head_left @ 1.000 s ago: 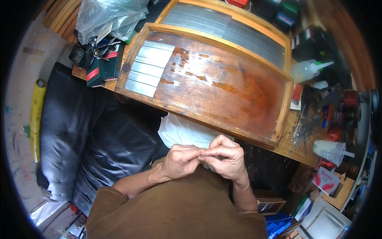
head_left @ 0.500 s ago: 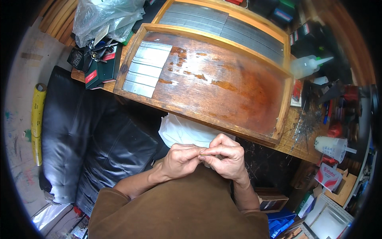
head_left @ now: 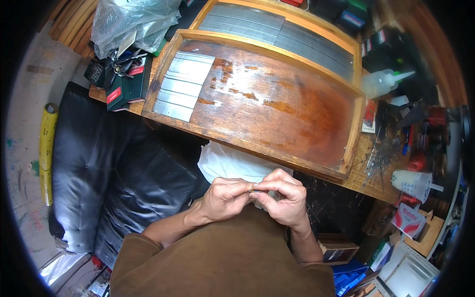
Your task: The person handles a metal watch strap and small metal pins. They insert a pin into the strap links, manipulate the components with both hands, and repeatedly adjust the pin and links over the course of the clip.
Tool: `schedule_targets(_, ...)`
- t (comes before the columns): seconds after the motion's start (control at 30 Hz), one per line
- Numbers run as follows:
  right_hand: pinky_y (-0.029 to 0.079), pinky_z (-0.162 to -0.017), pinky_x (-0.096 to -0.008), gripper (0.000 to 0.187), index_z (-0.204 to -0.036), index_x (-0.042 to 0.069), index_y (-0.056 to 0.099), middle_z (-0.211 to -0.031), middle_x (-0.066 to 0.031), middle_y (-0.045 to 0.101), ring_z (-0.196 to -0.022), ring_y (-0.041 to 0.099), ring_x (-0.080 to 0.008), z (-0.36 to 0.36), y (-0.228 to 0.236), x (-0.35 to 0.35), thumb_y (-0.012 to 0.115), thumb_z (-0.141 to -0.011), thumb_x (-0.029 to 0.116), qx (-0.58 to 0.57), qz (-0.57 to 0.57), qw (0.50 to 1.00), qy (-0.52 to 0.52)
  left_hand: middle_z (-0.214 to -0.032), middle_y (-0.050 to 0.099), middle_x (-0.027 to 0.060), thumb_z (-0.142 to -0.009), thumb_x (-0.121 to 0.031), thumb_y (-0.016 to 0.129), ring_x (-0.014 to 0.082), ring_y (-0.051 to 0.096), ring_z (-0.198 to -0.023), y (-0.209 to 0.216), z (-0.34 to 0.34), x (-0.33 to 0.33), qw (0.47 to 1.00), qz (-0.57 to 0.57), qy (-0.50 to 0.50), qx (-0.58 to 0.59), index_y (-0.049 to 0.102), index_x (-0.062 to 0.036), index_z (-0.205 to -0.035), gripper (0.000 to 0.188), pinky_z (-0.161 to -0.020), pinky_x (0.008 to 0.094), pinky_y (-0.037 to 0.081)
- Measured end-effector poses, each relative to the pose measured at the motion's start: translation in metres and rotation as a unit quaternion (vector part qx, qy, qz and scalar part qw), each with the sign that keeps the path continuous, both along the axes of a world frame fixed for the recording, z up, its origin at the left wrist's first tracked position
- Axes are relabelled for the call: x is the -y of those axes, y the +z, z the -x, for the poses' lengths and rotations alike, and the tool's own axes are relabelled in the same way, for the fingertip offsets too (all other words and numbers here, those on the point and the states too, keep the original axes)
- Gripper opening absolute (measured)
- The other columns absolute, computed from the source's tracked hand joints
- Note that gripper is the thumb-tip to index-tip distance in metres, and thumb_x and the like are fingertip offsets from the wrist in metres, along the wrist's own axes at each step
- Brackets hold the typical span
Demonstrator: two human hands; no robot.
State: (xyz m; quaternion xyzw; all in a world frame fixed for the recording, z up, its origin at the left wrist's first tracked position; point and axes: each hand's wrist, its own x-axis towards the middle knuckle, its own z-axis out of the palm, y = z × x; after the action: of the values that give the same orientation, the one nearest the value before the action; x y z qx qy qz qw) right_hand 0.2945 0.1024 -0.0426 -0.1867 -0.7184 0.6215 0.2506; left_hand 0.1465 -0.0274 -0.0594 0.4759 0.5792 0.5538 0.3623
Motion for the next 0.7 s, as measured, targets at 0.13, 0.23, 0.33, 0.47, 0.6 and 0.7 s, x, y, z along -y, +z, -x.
schedule_targets(0.13, 0.055, -0.069, -0.0283, 0.02, -0.094, 0.001, 0.077, -0.087, -0.0085, 0.07, -0.077, 0.068, -0.0166, -0.0008, -0.0031, -0.0007, 0.086, -0.078, -0.005, -0.014, 0.0, 1.0, 0.0, -0.087, 0.076, 0.0184, -0.085, 0.009, 0.073, 0.0281, 0.076, -0.076, -0.0008, 0.0006, -0.0002, 1.0, -0.001, -0.004, -0.004, 0.074, 0.006, -0.108, 0.023, -0.067, 0.0339, 0.06)
schedule_targets(0.23, 0.055, -0.068, -0.0281, 0.018, -0.091, 0.001, 0.076, -0.086, -0.0082, 0.07, -0.077, 0.068, -0.0165, -0.0002, -0.003, -0.0009, 0.086, -0.077, -0.005, -0.014, 0.0, 1.0, 0.001, -0.087, 0.076, 0.0183, -0.085, 0.009, 0.073, 0.0283, 0.077, -0.076, -0.001, 0.0009, -0.0001, 1.0, -0.002, -0.004, -0.01, 0.074, 0.006, -0.108, 0.023, -0.068, 0.0339, 0.06)
schedule_targets(0.33, 0.054, -0.068, -0.0278, 0.018, -0.09, 0.001, 0.075, -0.086, -0.0081, 0.07, -0.077, 0.068, -0.0163, 0.0003, -0.0023, -0.0011, 0.086, -0.077, -0.005, -0.014, 0.001, 1.0, 0.002, -0.087, 0.076, 0.0181, -0.085, 0.01, 0.072, 0.0284, 0.077, -0.077, 0.0006, 0.001, -0.0002, 1.0, 0.0, -0.004, -0.012, 0.074, 0.0057, -0.107, 0.023, -0.068, 0.0339, 0.06)
schedule_targets(0.47, 0.054, -0.068, -0.0279, 0.018, -0.09, 0.001, 0.075, -0.086, -0.0082, 0.07, -0.077, 0.068, -0.0165, 0.0, -0.0019, -0.0009, 0.086, -0.077, -0.005, -0.011, 0.002, 1.0, 0.0, -0.087, 0.076, 0.018, -0.084, 0.011, 0.07, 0.0286, 0.077, -0.078, 0.0028, 0.0014, -0.0008, 1.0, 0.005, -0.005, -0.013, 0.075, 0.0054, -0.107, 0.024, -0.069, 0.0341, 0.06)
schedule_targets(0.6, 0.054, -0.068, -0.028, 0.018, -0.09, 0.001, 0.075, -0.086, -0.0082, 0.07, -0.077, 0.068, -0.0166, -0.0001, -0.0022, -0.0017, 0.086, -0.077, -0.005, -0.013, -0.003, 1.0, 0.001, -0.087, 0.076, 0.0181, -0.083, 0.011, 0.07, 0.0292, 0.077, -0.078, 0.0001, 0.0004, -0.0004, 1.0, -0.002, -0.003, -0.015, 0.075, 0.0053, -0.108, 0.025, -0.069, 0.0345, 0.06)
schedule_targets(0.7, 0.054, -0.069, -0.0279, 0.018, -0.09, 0.001, 0.075, -0.086, -0.0082, 0.07, -0.077, 0.068, -0.0166, -0.0002, -0.0023, -0.002, 0.086, -0.077, -0.005, -0.014, -0.007, 1.0, 0.002, -0.086, 0.076, 0.0182, -0.083, 0.011, 0.069, 0.0295, 0.077, -0.078, 0.0019, 0.0004, -0.0011, 1.0, 0.0, -0.004, -0.01, 0.074, 0.0051, -0.107, 0.026, -0.07, 0.0348, 0.06)
